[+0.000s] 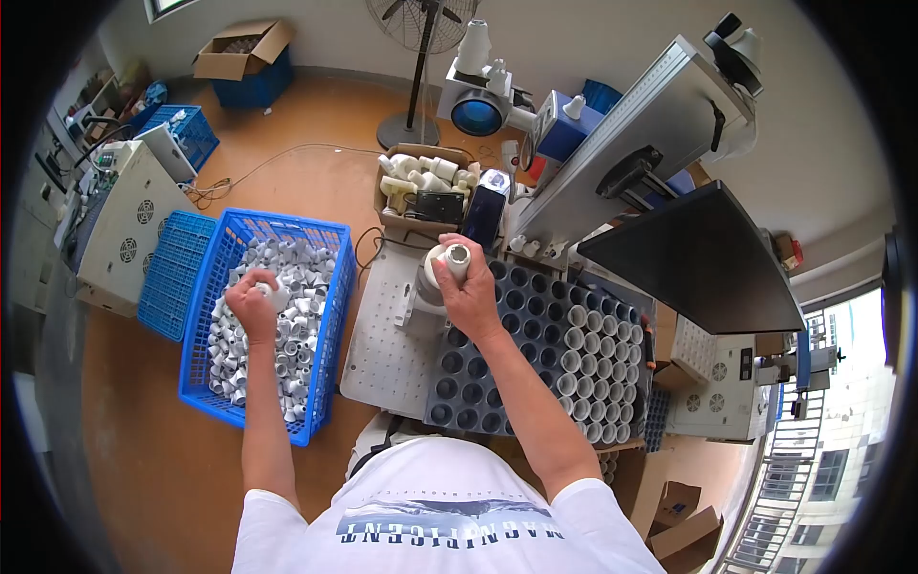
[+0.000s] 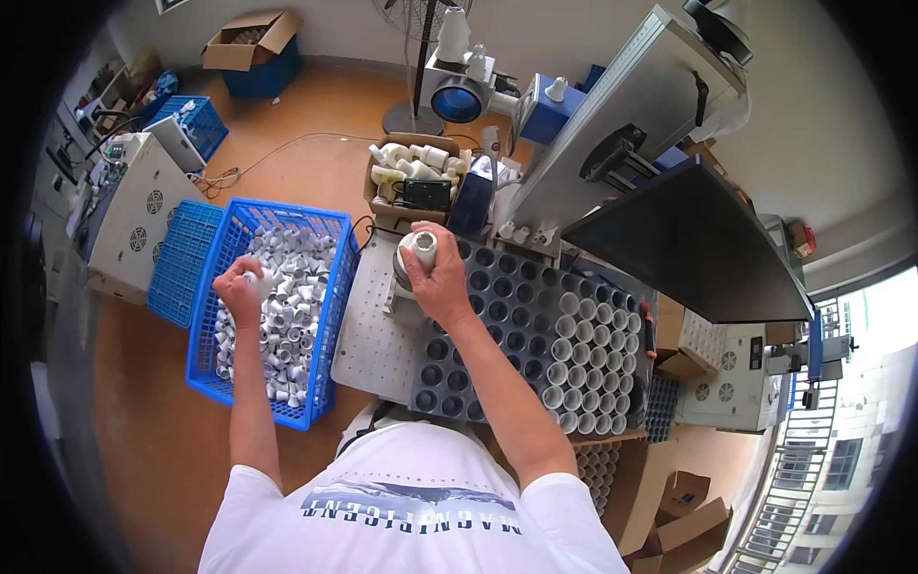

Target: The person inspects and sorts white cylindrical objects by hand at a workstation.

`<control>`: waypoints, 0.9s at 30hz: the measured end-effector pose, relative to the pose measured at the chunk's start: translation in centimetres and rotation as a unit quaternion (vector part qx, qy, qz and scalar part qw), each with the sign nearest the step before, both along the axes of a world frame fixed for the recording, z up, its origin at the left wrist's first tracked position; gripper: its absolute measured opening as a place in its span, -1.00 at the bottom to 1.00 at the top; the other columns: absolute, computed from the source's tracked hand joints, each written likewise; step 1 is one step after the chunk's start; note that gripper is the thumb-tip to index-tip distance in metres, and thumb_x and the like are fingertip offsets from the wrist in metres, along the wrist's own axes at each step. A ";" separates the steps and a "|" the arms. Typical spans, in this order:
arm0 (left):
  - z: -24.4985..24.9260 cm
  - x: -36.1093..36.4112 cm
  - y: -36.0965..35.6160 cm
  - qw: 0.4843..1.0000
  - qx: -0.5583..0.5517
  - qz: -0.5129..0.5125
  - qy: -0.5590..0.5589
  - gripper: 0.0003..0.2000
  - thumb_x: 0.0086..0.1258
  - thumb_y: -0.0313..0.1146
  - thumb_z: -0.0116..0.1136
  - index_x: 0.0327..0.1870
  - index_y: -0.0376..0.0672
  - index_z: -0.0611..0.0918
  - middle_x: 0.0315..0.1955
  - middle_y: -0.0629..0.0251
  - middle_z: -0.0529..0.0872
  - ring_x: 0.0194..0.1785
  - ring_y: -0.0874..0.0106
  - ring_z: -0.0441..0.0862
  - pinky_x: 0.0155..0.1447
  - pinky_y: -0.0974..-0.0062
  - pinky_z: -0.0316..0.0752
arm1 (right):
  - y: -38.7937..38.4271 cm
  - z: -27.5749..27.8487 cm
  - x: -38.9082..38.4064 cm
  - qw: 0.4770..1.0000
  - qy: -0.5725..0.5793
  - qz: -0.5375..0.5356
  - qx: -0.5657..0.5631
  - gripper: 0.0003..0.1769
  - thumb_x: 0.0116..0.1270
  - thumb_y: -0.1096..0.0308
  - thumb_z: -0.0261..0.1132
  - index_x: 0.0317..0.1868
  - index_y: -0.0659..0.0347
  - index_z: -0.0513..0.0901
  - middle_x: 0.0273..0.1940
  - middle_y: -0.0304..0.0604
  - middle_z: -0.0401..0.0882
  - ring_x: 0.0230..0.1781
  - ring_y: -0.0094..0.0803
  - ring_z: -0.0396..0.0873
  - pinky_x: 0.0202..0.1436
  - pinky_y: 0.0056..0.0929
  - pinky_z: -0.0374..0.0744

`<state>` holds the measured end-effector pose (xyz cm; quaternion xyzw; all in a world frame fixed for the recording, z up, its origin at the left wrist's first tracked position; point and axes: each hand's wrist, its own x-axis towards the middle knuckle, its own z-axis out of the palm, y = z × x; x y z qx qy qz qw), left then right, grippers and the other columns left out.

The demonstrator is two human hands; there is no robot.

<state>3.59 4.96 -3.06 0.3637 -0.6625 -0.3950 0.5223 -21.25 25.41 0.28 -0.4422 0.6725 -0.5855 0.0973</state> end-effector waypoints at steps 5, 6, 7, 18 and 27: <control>-11.0 12.8 -4.0 0.980 0.012 0.134 -0.147 -0.78 0.04 -0.52 -0.21 -0.57 -0.40 0.55 -0.53 0.15 0.65 -0.38 0.35 0.59 -0.10 0.41 0.47 | -0.7 -1.2 -0.7 0.991 0.125 -0.029 -0.032 -0.60 0.30 0.23 0.35 0.03 0.22 0.44 0.15 0.06 0.48 0.14 0.00 0.45 0.22 -0.15 0.42; -11.8 13.6 -3.7 0.972 0.021 0.158 -0.173 -0.78 0.04 -0.54 -0.21 -0.53 -0.41 0.57 -0.51 0.14 0.66 -0.36 0.33 0.60 -0.07 0.39 0.48 | -0.7 -1.4 -0.9 0.989 0.142 -0.034 -0.025 -0.56 0.28 0.19 0.36 0.04 0.24 0.44 0.15 0.08 0.48 0.13 0.01 0.46 0.21 -0.12 0.42; -12.0 13.7 -3.0 0.968 0.029 0.166 -0.185 -0.78 0.04 -0.55 -0.20 -0.51 -0.41 0.58 -0.51 0.13 0.66 -0.35 0.33 0.60 -0.07 0.39 0.49 | -0.5 -1.5 -0.9 0.988 0.149 -0.042 -0.026 -0.55 0.28 0.18 0.36 0.05 0.24 0.45 0.15 0.08 0.48 0.12 0.02 0.46 0.21 -0.12 0.41; -16.6 10.7 7.4 0.972 0.158 0.075 -0.160 -0.76 0.05 -0.55 -0.20 -0.50 -0.39 0.61 -0.48 0.18 0.67 -0.32 0.38 0.59 -0.04 0.46 0.46 | 7.8 -5.3 -0.7 0.990 0.102 -0.027 0.088 -0.28 0.35 0.13 0.27 0.41 0.27 0.26 0.31 0.16 0.34 0.35 0.06 0.30 0.40 -0.15 0.29; -17.2 8.7 18.4 0.946 0.203 -0.040 -0.250 -0.77 -0.01 -0.56 -0.18 -0.52 -0.36 0.62 -0.61 0.24 0.61 -0.47 0.42 0.52 -0.29 0.45 0.41 | 21.9 -10.3 -14.3 0.846 0.193 -0.271 0.418 -0.30 0.16 0.21 0.33 0.32 0.17 0.37 0.29 0.12 0.33 0.31 0.12 0.29 0.33 0.04 0.33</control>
